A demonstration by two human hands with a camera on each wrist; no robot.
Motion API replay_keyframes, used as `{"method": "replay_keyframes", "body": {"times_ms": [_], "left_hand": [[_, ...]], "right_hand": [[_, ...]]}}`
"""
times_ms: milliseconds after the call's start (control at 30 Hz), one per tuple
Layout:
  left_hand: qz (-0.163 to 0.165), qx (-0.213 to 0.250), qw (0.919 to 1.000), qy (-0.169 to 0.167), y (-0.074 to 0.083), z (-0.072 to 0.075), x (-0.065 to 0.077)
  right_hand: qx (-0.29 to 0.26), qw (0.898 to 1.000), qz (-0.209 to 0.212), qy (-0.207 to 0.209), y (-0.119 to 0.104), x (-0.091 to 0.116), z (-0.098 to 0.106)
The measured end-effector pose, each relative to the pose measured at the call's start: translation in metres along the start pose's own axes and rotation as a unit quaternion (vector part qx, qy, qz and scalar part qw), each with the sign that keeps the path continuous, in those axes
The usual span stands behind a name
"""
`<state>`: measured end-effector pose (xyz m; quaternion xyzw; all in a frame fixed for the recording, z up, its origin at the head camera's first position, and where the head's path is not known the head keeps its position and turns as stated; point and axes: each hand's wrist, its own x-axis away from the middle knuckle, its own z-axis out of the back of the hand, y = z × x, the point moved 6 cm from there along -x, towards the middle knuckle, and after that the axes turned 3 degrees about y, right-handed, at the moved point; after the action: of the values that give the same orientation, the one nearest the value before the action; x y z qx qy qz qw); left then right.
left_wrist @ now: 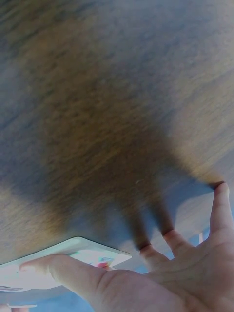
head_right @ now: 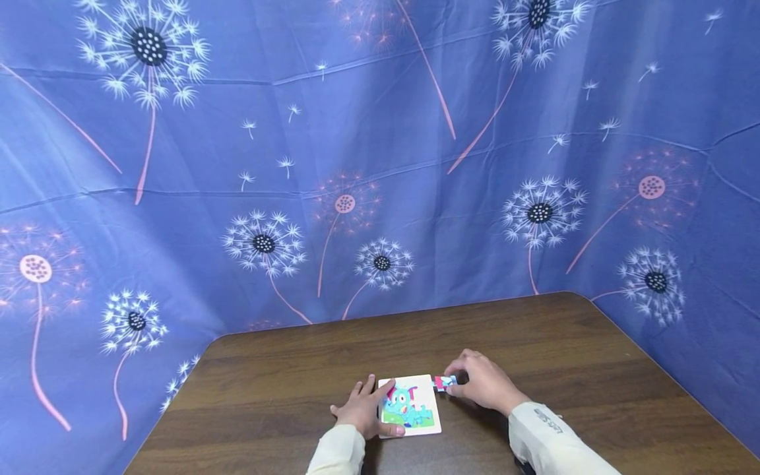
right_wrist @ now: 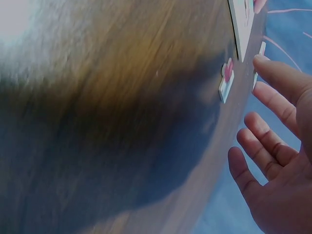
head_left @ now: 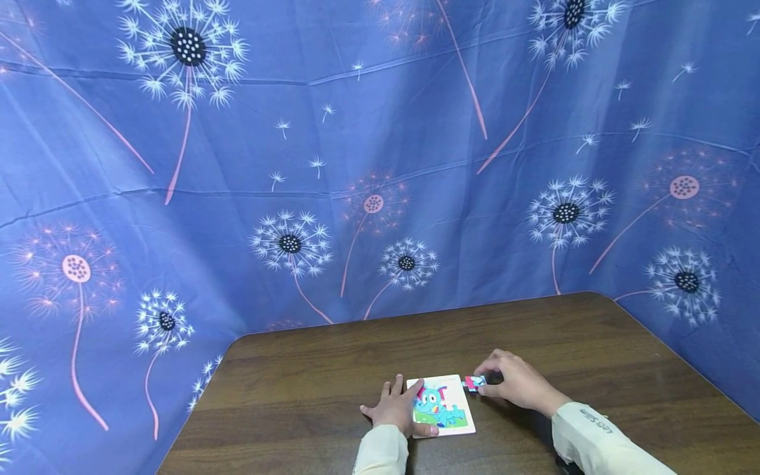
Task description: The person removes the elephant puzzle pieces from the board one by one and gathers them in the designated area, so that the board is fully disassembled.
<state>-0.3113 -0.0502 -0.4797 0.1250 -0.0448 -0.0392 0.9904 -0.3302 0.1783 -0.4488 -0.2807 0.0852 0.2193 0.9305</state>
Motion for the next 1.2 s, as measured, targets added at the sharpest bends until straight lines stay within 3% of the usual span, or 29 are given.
{"method": "replay_keyframes", "body": {"times_ms": [600,1200], "left_hand": [[-0.013,0.001,0.9998,0.014,0.001,0.0,0.002],[-0.007,0.007,0.9999,0.003,0.0,0.001,0.001]], "right_hand": [[0.02,1.0,-0.015,0.012,0.016,0.002,0.017],[0.037,0.998,-0.042,0.007,0.033,0.008,0.024]]}}
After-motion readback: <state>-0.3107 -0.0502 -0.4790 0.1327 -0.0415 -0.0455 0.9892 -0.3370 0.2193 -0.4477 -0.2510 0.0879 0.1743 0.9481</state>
